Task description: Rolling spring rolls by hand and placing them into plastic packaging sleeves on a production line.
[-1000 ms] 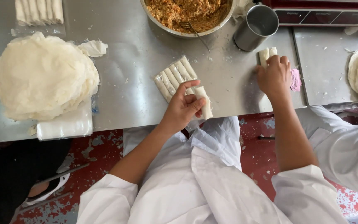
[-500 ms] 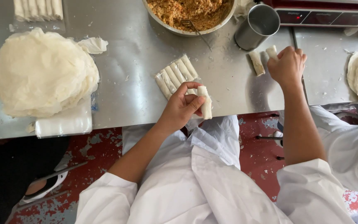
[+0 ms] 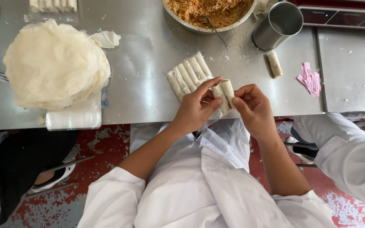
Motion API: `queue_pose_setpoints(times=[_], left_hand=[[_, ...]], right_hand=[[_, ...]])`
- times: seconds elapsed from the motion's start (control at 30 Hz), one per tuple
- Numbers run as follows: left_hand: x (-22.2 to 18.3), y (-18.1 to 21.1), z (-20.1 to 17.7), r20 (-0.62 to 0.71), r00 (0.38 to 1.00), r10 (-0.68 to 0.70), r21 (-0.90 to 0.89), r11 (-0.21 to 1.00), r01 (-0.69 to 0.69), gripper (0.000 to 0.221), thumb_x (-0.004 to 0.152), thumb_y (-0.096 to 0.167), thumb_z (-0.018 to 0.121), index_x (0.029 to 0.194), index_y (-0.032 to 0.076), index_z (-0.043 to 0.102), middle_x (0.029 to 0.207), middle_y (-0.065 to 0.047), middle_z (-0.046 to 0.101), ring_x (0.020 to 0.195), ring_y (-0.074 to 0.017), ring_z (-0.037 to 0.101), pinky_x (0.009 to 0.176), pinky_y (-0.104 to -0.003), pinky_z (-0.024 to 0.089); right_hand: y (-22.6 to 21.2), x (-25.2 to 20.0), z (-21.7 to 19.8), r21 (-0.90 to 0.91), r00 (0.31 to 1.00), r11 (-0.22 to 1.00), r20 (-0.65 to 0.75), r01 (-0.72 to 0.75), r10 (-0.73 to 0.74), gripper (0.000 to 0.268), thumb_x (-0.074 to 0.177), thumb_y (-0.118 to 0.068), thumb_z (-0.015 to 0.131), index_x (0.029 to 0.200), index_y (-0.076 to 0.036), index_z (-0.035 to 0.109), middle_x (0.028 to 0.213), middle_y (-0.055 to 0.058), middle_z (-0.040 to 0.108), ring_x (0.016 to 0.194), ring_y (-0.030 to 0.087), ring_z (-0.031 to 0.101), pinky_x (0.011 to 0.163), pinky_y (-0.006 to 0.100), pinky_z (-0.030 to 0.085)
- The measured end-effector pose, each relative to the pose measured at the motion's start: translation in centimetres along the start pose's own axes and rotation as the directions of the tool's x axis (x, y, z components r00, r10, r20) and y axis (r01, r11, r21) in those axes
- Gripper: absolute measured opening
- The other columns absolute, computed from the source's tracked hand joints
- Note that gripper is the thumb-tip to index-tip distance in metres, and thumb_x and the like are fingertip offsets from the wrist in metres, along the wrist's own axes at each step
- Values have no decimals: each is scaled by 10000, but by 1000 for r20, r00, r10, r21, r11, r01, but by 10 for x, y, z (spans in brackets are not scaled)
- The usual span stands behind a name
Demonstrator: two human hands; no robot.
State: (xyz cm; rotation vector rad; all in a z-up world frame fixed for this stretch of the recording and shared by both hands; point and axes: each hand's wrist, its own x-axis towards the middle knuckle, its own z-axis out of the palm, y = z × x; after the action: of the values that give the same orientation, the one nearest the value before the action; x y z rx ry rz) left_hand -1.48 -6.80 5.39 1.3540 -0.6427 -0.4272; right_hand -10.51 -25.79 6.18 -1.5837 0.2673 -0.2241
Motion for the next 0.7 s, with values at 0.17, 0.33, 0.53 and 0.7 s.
queue_pose_setpoints(times=[0.17, 0.33, 0.53, 0.7], left_hand=[[4, 2, 3, -18, 1000, 22, -33, 999, -23, 539, 1007, 108, 696, 1513, 143, 513, 972, -115, 722, 858, -110, 708, 739, -269, 649], [5, -5, 9, -23, 1000, -12, -133, 991, 9, 560, 970, 98, 738, 1491, 135, 535, 929, -136, 730, 818, -150, 743, 725, -287, 671], [-8, -18, 14, 0, 993, 122, 162, 979, -121, 790, 789, 449, 798, 1413, 87, 476, 1125, -124, 585, 952, -228, 641, 812, -369, 608], [-27, -25, 13, 255, 903, 346, 888, 286, -360, 920, 643, 441, 936, 1385, 121, 497, 1242, -157, 468, 1031, -365, 561, 809, -494, 535]], right_hand=[[-20, -7, 20, -100, 992, 987, -18, 126, -128, 422, 971, -51, 705, 1361, 53, 584, 1021, 188, 685, 895, 173, 677, 871, 331, 587], [-7, -21, 29, -309, 927, 879, 26, 363, -373, 603, 932, -106, 768, 1461, 58, 528, 1197, 206, 600, 1098, 237, 614, 971, 427, 534], [16, -50, 1, -527, 893, 793, -130, 306, -431, 569, 858, -131, 863, 1346, 13, 607, 1103, 171, 675, 902, 262, 686, 770, 364, 561], [20, -81, -20, -466, 996, 884, -65, 23, -59, 500, 745, -62, 844, 1216, -40, 677, 922, 78, 667, 647, 123, 566, 510, 272, 510]])
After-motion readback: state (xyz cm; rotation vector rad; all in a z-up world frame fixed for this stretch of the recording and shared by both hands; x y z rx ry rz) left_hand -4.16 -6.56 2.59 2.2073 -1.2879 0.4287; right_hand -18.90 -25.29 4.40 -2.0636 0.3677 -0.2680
